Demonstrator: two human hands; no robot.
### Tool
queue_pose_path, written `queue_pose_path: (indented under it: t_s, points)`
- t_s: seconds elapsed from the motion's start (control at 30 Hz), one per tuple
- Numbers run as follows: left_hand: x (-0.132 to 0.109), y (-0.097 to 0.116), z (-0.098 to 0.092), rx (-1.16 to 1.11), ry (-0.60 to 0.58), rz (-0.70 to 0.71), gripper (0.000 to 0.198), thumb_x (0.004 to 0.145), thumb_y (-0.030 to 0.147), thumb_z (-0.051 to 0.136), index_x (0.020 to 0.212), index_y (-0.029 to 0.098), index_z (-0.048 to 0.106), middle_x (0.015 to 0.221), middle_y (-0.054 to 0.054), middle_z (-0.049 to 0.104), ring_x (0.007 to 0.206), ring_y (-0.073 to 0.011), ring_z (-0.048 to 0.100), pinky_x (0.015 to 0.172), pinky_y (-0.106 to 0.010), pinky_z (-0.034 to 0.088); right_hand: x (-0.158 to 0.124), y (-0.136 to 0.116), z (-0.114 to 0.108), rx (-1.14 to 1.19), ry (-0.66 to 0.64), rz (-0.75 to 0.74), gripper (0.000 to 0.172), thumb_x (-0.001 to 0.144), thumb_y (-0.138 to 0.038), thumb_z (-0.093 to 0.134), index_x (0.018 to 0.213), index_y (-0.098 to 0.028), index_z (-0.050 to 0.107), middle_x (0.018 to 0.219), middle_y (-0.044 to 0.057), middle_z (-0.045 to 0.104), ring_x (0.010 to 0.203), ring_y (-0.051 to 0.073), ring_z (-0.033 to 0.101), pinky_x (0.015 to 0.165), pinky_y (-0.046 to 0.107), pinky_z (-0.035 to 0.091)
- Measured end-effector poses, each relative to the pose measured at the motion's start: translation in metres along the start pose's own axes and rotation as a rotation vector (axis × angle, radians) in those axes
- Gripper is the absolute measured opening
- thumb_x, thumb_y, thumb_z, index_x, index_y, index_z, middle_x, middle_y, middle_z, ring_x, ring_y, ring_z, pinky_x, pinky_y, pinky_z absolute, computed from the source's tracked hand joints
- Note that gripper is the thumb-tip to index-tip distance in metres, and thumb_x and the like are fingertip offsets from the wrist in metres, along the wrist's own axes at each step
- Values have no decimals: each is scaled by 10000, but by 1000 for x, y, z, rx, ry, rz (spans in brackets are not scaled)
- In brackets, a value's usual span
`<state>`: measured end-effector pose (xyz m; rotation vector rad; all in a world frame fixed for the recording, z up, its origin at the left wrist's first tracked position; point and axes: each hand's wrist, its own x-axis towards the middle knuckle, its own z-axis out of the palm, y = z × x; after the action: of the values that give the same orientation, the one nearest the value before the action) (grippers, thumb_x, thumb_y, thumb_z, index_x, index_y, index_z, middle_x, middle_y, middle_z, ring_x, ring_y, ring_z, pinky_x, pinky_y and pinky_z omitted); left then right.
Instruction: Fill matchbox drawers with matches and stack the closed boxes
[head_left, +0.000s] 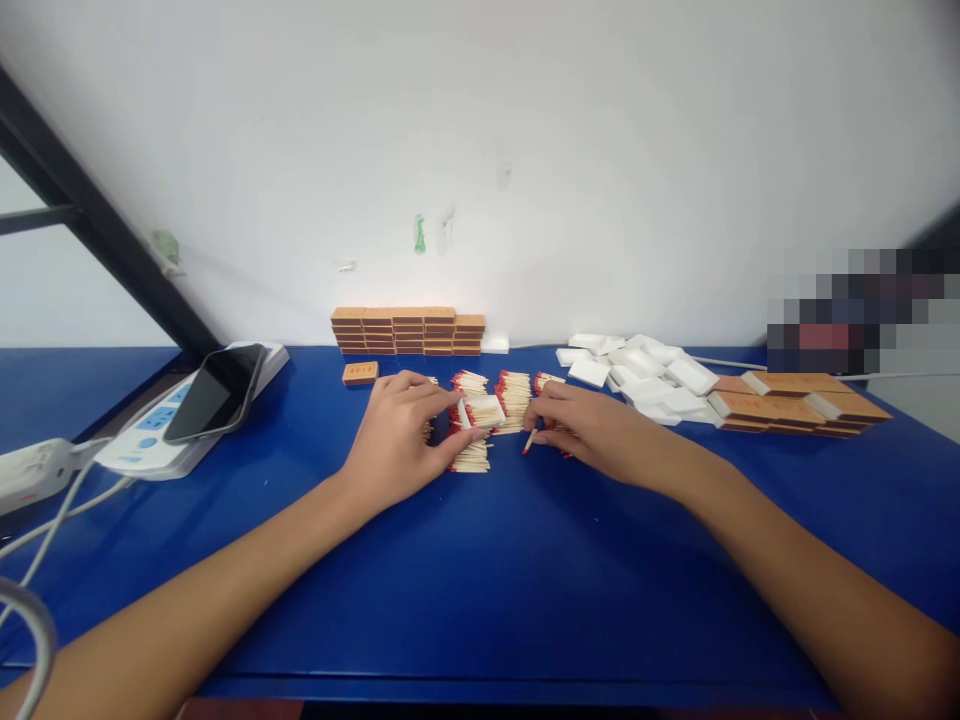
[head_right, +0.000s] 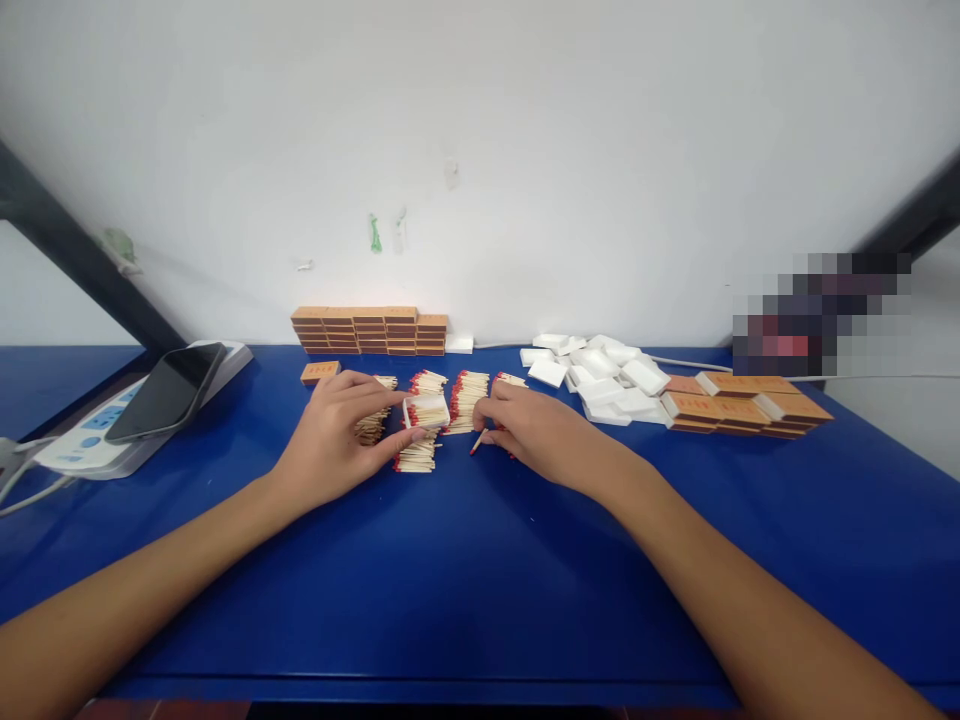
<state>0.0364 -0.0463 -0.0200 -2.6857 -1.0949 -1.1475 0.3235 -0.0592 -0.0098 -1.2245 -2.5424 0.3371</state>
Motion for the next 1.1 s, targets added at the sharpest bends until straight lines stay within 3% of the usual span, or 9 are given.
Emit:
queue_pose_path:
  t_s: [0.2, 0.4, 0.7, 0.9, 1.1]
  points:
    - [0, 0, 0, 8, -8, 0, 361, 911, 485, 791, 1115, 188, 783, 1012, -84, 794, 1022, -294, 653, 898, -460, 506, -1, -2, 1, -26, -31, 20, 162, 1021, -188, 500, 916, -218, 621, 964, 63, 603, 830, 197, 585, 715, 320, 450]
    - [-1, -1, 0, 10, -22, -16, 346, 907, 476, 797, 1120, 204, 784, 1021, -79, 794, 1052, -298, 652, 919, -459, 501, -4, -8, 1, -10, -31, 33, 198, 1061, -272, 433, 917, -225, 560, 990, 81, 614, 875, 222, 589, 766, 363, 489]
    - [-1, 4, 1, -7, -46, 27, 334, 917, 480, 786, 1098, 199, 779, 989, -66, 791, 1064, -292, 640, 970, -481, 467, 1, -37, -1, 56, 221, 49, 187, 1104, -337, 392, 995, -234, 503, 1026, 74, 587, 840, 199, 581, 765, 357, 490]
    - [-1, 11, 1, -63, -90, 47, 364, 914, 474, 791, 1149, 198, 763, 971, -55, 784, 1020, -266, 654, 978, -473, 455, 5, -45, 14, -30, 191, 12, 142, 1092, -272, 403, 1001, -226, 502, 1008, 62, 580, 826, 198, 600, 755, 353, 491]
    - [-1, 10, 1, -61, -86, 53, 369, 922, 471, 783, 1171, 199, 756, 979, -54, 780, 1030, -267, 651, 988, -473, 450, 3, -40, 13, 15, 159, -6, 137, 1102, -289, 431, 1051, -216, 535, 1039, 59, 594, 840, 187, 613, 750, 344, 490]
